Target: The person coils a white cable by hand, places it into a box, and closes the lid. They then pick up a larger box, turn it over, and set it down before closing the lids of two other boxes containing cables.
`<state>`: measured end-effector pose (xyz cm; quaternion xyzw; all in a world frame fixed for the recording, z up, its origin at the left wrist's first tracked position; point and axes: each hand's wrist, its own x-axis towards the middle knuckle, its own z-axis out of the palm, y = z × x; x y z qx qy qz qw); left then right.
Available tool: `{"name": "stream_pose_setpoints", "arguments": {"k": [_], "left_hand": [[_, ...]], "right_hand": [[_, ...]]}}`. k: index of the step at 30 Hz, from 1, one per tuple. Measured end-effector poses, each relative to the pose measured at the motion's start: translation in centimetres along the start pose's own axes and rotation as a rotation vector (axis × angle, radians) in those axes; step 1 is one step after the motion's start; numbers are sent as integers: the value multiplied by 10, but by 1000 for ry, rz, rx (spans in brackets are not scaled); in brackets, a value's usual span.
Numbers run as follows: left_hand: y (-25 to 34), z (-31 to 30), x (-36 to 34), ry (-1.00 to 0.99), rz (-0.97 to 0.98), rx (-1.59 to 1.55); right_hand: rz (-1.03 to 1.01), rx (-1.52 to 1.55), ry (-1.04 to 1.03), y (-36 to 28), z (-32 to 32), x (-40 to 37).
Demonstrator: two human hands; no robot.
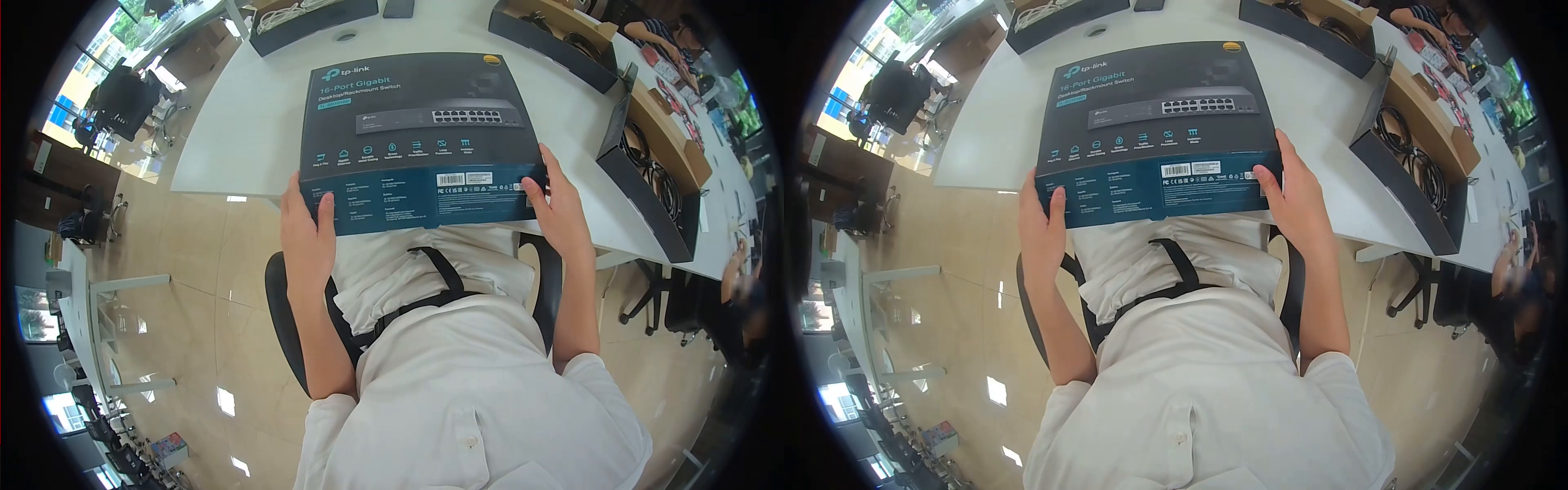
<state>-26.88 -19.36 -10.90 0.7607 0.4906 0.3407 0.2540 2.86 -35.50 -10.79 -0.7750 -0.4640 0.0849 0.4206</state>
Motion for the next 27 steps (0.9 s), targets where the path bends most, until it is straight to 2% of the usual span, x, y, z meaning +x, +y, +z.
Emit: {"name": "stream_pose_setpoints", "arguments": {"k": [2,4,6,8,10,13,16,17,20,23,26,27], "left_hand": [[-3,2,2,-23,12,-22],[-7,0,6,-24,40,0],[-7,-2,10,-37,37,-6],[-7,-3,12,-45,42,-3],[-7,-1,12,-37,54,-1],[-8,0,13,-36,67,15],[-7,-1,14,-58,25,-27],[-8,-1,14,-67,16,-64],[-12,0,15,-55,46,-24],[-11,2,13,-45,52,-20],[-12,4,12,-42,51,-13],[-11,4,13,-40,53,-5]], "right_hand": [[-282,-298,278,-4,2,-2],[-414,-328,333,-15,7,-9],[-377,-95,163,-28,12,-36],[-250,56,-282,-42,24,-51],[-236,-163,-538,-14,46,-63],[-354,-294,-681,27,64,-60],[-7,124,-749,39,70,-48],[56,156,-847,41,70,-44],[167,179,-856,52,77,-41],[297,174,-1074,54,71,-33],[620,578,-916,82,79,-44],[806,710,-807,70,72,-38]]}}
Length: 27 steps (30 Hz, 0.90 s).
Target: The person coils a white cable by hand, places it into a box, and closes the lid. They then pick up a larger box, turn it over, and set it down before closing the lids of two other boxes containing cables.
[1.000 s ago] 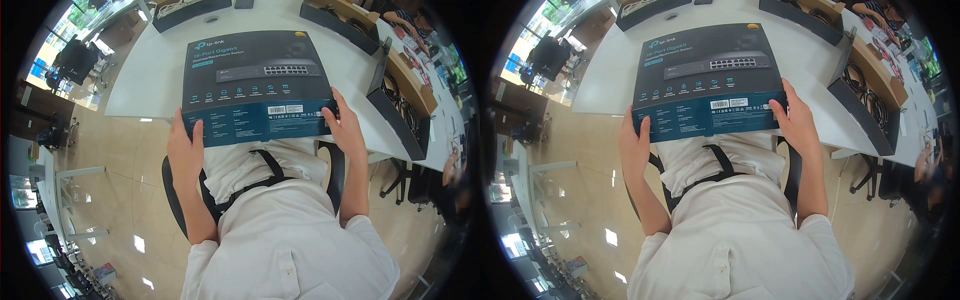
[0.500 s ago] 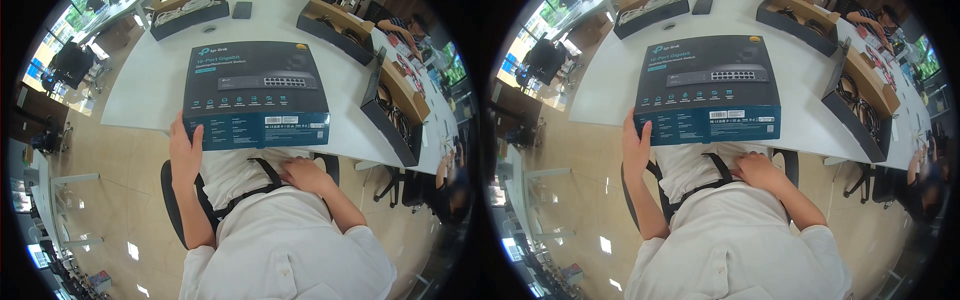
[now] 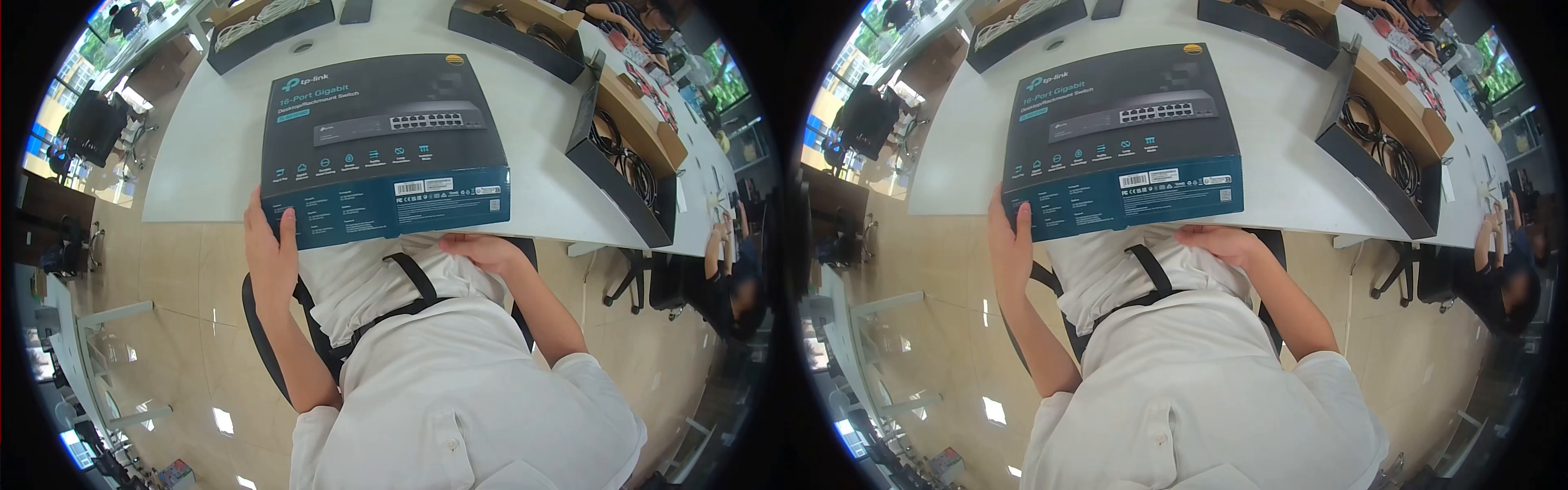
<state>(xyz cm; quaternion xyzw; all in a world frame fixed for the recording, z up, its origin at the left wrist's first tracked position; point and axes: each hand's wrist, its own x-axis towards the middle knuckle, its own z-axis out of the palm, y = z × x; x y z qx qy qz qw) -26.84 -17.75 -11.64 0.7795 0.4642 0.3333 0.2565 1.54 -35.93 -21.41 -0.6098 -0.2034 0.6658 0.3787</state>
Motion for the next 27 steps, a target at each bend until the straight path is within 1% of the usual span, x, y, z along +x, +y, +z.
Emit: {"name": "stream_pose_setpoints", "arguments": {"k": [3,6,9,12,15,18,20,21,23,25,27], "left_hand": [[3,0,0,0,-2,12],[5,0,-1,-5,-12,8],[4,0,-1,-3,-25,12],[4,-1,0,-9,-35,6],[0,-2,1,-22,-35,-43],[-11,-3,3,-39,-61,-128],[-14,-5,5,-60,-89,-217],[-16,-8,6,-106,-98,-262],[-22,-15,9,-202,-111,-354],[-33,-18,11,-271,-62,-469],[-42,-18,11,-320,-29,-585]], "right_hand": [[-80,402,5,9,-3,13],[54,579,-112,20,-17,28],[-23,533,-71,20,-17,30],[-42,481,-52,12,-12,26],[-221,242,-77,17,-15,31],[-398,-502,241,16,-9,23],[-314,-670,275,10,-1,6],[-274,-753,296,7,3,-3],[-514,-926,216,6,3,-24],[-777,-1087,172,-4,5,-55],[-542,-915,76,-41,9,-93]]}}
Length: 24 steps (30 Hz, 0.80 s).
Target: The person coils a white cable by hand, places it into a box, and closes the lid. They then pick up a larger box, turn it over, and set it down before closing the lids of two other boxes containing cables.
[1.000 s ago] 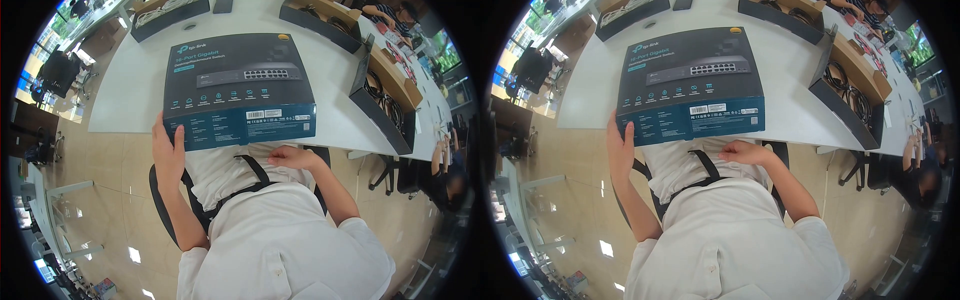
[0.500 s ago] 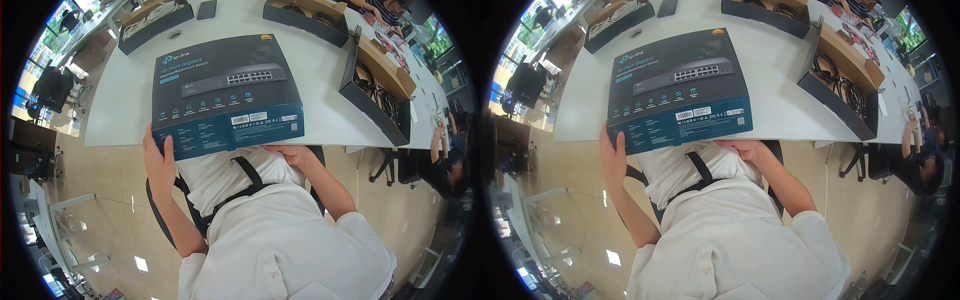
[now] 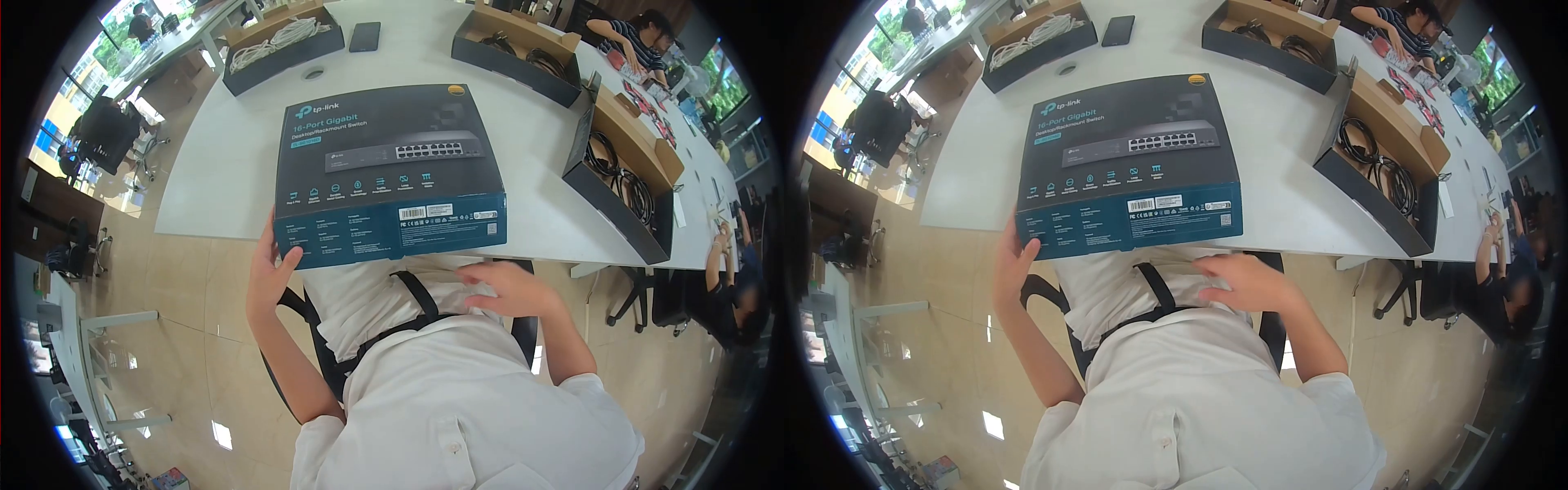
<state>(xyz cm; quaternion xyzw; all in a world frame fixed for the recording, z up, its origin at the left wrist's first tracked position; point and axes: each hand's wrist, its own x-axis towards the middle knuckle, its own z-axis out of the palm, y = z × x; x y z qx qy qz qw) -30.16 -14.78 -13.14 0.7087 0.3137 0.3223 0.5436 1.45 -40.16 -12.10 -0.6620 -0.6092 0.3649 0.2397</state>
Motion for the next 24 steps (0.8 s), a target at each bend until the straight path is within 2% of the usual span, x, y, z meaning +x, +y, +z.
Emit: {"name": "stream_pose_setpoints", "arguments": {"k": [1,4,7,10,11,14,17,21,24], "left_hand": [[-4,-1,0,-15,16,-58],[-9,-3,2,-19,27,-120],[-11,-2,2,24,9,-80],[-2,5,4,84,6,-7],[1,6,4,108,5,21],[-26,5,7,168,-62,91],[-29,12,7,222,-22,44],[-4,15,-6,317,90,148],[49,22,-7,438,228,204]], "right_hand": [[91,101,-65,-15,-17,-4],[443,85,186,-38,-46,-5],[122,-161,745,-19,-34,6],[14,16,668,3,-21,27],[121,120,651,10,-13,33],[78,84,730,21,-4,39],[-23,130,782,35,-1,43],[-15,77,879,1,-12,26],[-54,51,1001,-37,-46,5]]}}
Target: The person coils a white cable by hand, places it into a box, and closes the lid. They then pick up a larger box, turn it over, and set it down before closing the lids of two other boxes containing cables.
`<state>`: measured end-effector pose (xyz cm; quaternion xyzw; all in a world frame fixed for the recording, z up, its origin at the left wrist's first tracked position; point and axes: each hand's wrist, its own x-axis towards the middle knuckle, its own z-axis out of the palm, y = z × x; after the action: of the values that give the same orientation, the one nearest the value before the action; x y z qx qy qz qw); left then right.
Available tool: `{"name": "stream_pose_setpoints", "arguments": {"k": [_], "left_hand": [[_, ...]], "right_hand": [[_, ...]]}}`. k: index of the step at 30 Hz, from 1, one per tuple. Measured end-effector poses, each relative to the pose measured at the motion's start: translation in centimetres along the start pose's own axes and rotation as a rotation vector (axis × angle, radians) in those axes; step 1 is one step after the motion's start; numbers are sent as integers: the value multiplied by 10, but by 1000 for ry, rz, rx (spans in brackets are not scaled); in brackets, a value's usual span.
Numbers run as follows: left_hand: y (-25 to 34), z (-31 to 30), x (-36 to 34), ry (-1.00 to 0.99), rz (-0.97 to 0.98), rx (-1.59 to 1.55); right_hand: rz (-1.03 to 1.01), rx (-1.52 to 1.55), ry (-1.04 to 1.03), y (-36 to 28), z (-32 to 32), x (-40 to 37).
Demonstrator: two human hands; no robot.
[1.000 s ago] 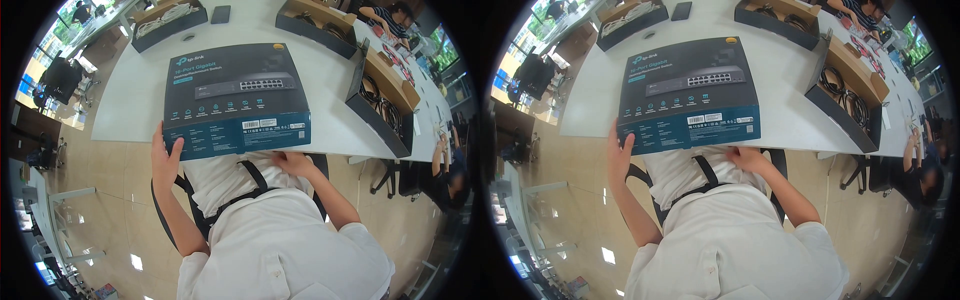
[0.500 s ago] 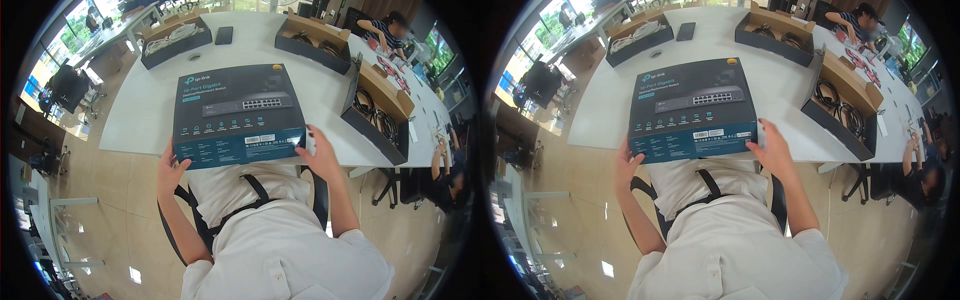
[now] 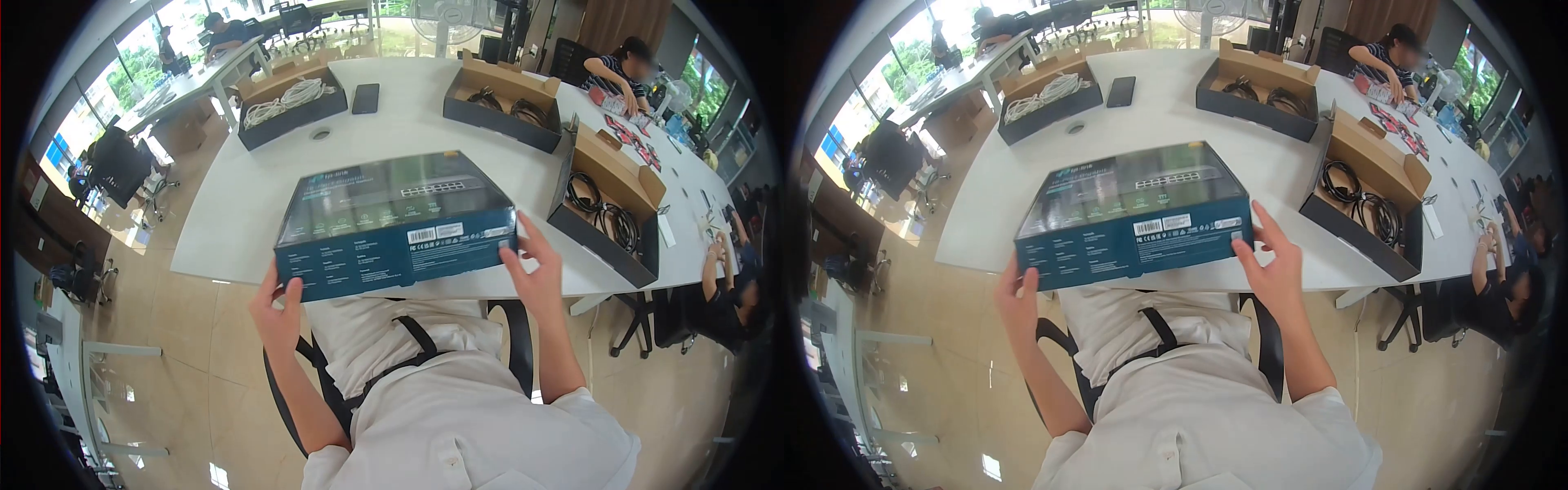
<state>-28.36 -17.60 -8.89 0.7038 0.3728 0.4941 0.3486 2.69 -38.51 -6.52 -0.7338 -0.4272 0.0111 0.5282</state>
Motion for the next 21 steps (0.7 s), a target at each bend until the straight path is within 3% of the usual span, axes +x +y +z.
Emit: {"name": "stream_pose_setpoints", "arguments": {"k": [3,5,8,9,12,13,16,21], "left_hand": [[49,-7,0,183,202,103],[74,-19,1,230,200,161],[86,-18,13,332,233,194],[88,-19,17,327,221,201],[98,-13,38,332,193,276],[96,-9,46,335,187,293],[92,0,64,337,134,346],[97,5,84,245,-10,521]], "right_hand": [[-139,-42,100,-29,-24,7],[-281,-105,142,-44,-36,12],[-305,-194,190,-61,-43,19],[-177,-146,172,-61,-43,21],[-485,-328,342,-62,-30,43],[-449,-372,341,-76,-26,43],[-684,-352,248,-97,-13,60],[-808,-391,76,-101,33,94]]}}
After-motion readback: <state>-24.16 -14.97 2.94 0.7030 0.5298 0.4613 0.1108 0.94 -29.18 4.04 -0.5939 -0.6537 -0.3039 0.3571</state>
